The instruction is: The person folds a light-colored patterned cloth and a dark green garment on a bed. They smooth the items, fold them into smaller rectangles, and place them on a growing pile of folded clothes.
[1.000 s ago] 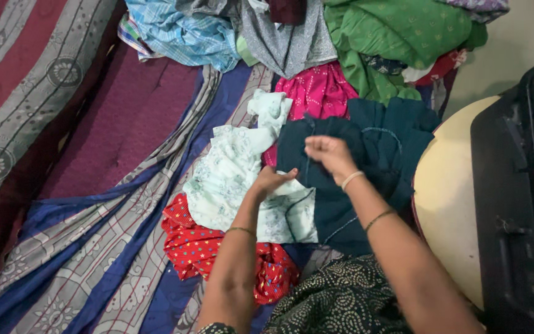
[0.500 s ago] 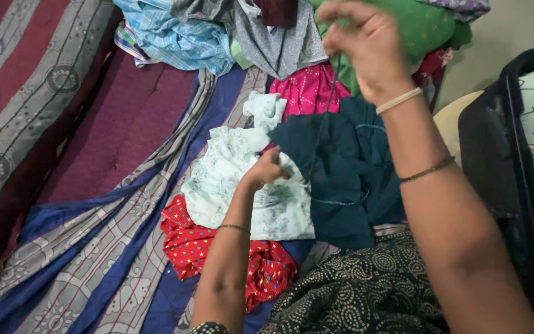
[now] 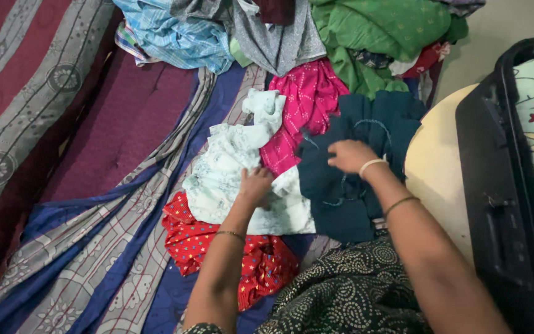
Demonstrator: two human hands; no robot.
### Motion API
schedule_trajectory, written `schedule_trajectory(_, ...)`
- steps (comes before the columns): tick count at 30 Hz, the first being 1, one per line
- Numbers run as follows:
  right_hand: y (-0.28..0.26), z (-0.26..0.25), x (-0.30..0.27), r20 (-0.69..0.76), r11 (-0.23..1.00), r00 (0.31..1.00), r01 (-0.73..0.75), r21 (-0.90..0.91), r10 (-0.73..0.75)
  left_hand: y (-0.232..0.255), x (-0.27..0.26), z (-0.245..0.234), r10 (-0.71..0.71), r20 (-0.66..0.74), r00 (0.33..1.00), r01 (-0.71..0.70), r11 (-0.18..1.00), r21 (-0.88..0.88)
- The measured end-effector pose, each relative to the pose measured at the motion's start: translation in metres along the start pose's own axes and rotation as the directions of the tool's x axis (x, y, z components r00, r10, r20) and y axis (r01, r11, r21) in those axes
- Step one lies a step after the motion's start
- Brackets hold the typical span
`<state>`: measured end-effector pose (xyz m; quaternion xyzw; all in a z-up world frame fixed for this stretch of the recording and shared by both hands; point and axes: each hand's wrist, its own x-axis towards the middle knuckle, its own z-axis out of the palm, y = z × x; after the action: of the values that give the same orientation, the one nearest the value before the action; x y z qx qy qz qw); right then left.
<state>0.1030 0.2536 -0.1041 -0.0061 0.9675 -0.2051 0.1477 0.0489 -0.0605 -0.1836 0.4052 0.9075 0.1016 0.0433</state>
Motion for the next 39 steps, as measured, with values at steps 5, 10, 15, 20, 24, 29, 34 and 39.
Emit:
schedule_trajectory(5, -0.003, -0.044, 0.012, -0.392, 0.965, 0.916, 0.026, 0.262, 0.082, -0.025, 0.028, -0.012, -0.247, 0.112, 0.963, 0.248, 0.969, 0.009)
schedule_trajectory(10, -0.035, -0.144, -0.003, -0.887, 0.946, 0.459, 0.307, 0.104, -0.052, 0.000, 0.069, -0.162, -0.095, -0.734, 0.673, 0.160, 0.987, 0.019)
schedule_trajectory(15, -0.050, -0.152, -0.045, -0.932, 0.926, 0.352, 0.374, 0.053, -0.088, 0.029, 0.047, -0.190, 0.011, -0.720, 0.694, 0.156, 0.974, 0.166)
schedule_trajectory(20, -0.013, -0.043, -0.067, -0.667, 0.858, 0.733, 0.255, 0.447, 0.130, 0.029, -0.010, -0.056, -0.025, -0.275, 0.961, 0.105, 0.954, 0.282)
schedule_trajectory(24, 0.016, 0.025, -0.056, -0.538, 0.625, 0.794, 0.273, 0.732, 0.283, 0.029, -0.037, -0.005, -0.197, 0.071, 0.978, 0.189, 0.977, 0.096)
schedule_trajectory(29, -0.002, 0.008, -0.043, -0.479, 0.240, 0.838, 0.424, 0.873, 0.263, 0.032, -0.013, -0.001, -0.351, -0.035, 0.936, 0.323, 0.894, -0.312)
schedule_trajectory(34, -0.044, 0.023, -0.029, -0.274, 0.327, 0.949, 0.212, 0.921, 0.156, 0.043, 0.030, 0.000, -0.285, -0.289, 0.914, 0.132, 0.882, -0.453)
schedule_trajectory(39, -0.046, 0.061, -0.013, -0.209, 0.310, 0.953, 0.135, 0.941, 0.221, 0.058, 0.055, 0.000, -0.307, -0.275, 0.911, 0.228, 0.931, -0.285)
